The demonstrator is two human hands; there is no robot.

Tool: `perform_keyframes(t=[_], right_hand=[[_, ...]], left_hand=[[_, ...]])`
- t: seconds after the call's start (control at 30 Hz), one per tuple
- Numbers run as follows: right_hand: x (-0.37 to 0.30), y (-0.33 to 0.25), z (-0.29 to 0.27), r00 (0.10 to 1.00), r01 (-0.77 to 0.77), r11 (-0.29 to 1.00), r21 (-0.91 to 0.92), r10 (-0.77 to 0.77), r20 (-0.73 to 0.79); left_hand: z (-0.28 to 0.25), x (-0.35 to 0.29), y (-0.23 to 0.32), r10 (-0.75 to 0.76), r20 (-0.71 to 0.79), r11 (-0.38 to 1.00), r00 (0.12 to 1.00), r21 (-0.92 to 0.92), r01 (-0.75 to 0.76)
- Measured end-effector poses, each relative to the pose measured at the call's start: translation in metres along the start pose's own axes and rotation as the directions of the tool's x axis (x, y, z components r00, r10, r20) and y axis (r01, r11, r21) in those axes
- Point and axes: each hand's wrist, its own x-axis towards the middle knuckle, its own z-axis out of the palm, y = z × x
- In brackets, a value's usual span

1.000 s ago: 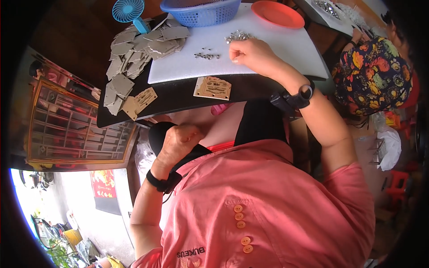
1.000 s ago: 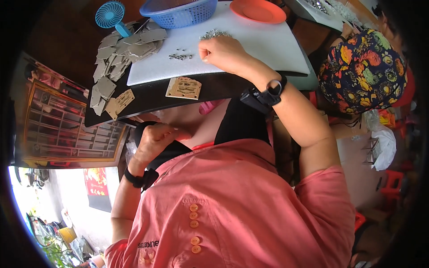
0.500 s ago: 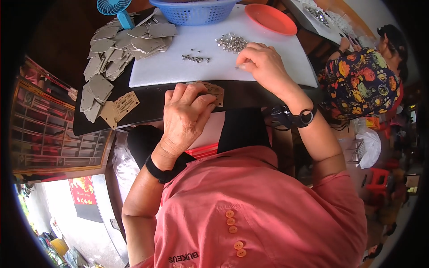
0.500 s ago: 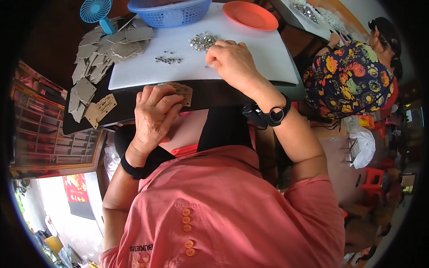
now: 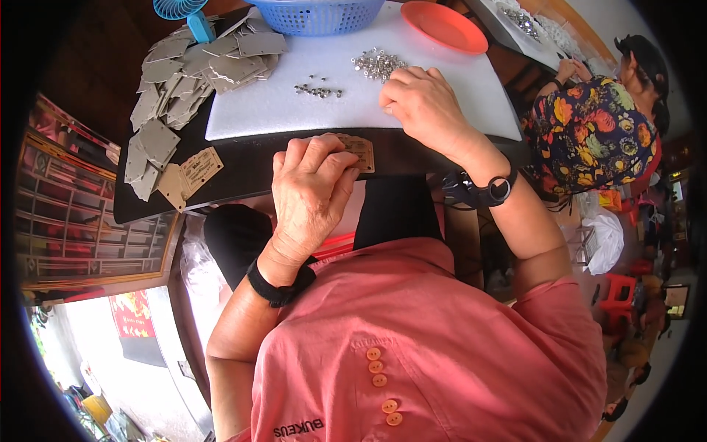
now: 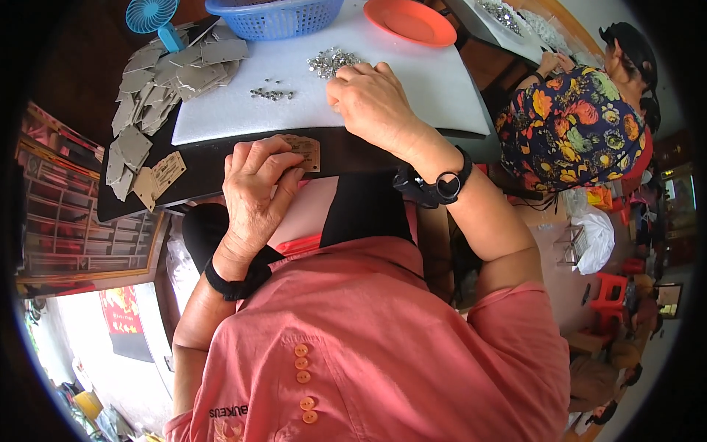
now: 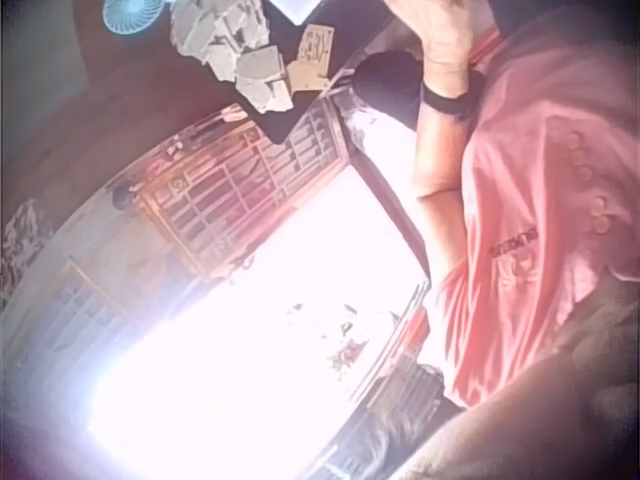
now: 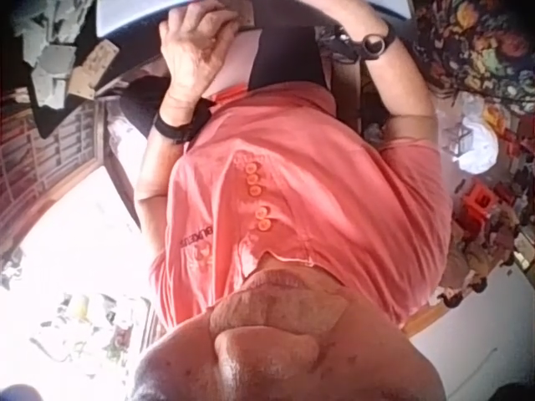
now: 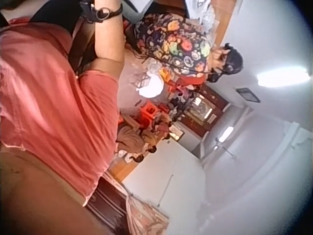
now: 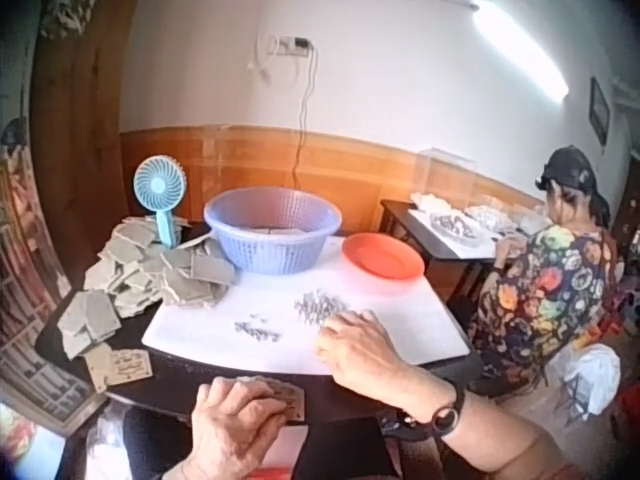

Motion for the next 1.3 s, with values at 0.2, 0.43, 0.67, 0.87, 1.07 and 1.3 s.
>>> perform_keyframes(t=[0.2,0.43,0.67,0.87,1.07,1.3], right_hand=[[0.001,-0.038,-0.029,0.994,-0.069,0.970,0.232,0.047,0.100],[-0.006,-0.047,-0.025,0.925,-0.333,0.841,0.427,0.204,0.320],[0.000,-0.041,-0.022,0.897,-0.379,0.825,0.419,0.217,0.385],[0.005,-0.034,-0.022,0.816,-0.522,0.717,0.462,0.264,0.514],[0.010,-0.037,-0.023,0.794,-0.540,0.719,0.438,0.263,0.548],[0.021,-0.029,-0.020,0.702,-0.638,0.632,0.440,0.243,0.670]], left_hand=[[0.004,-0.002,0.002,-0.058,-0.022,0.998,0.998,0.003,0.058],[0.002,-0.005,0.002,-0.063,-0.042,0.998,0.997,-0.030,0.062],[-0.003,-0.007,0.001,-0.061,-0.026,0.998,0.998,-0.036,0.060],[-0.002,-0.007,-0.001,-0.049,-0.018,0.997,0.999,-0.058,0.048],[-0.004,-0.008,0.000,-0.042,-0.013,0.998,0.999,-0.056,0.041],[-0.003,-0.006,0.000,-0.042,0.017,0.998,0.999,-0.049,0.043]])
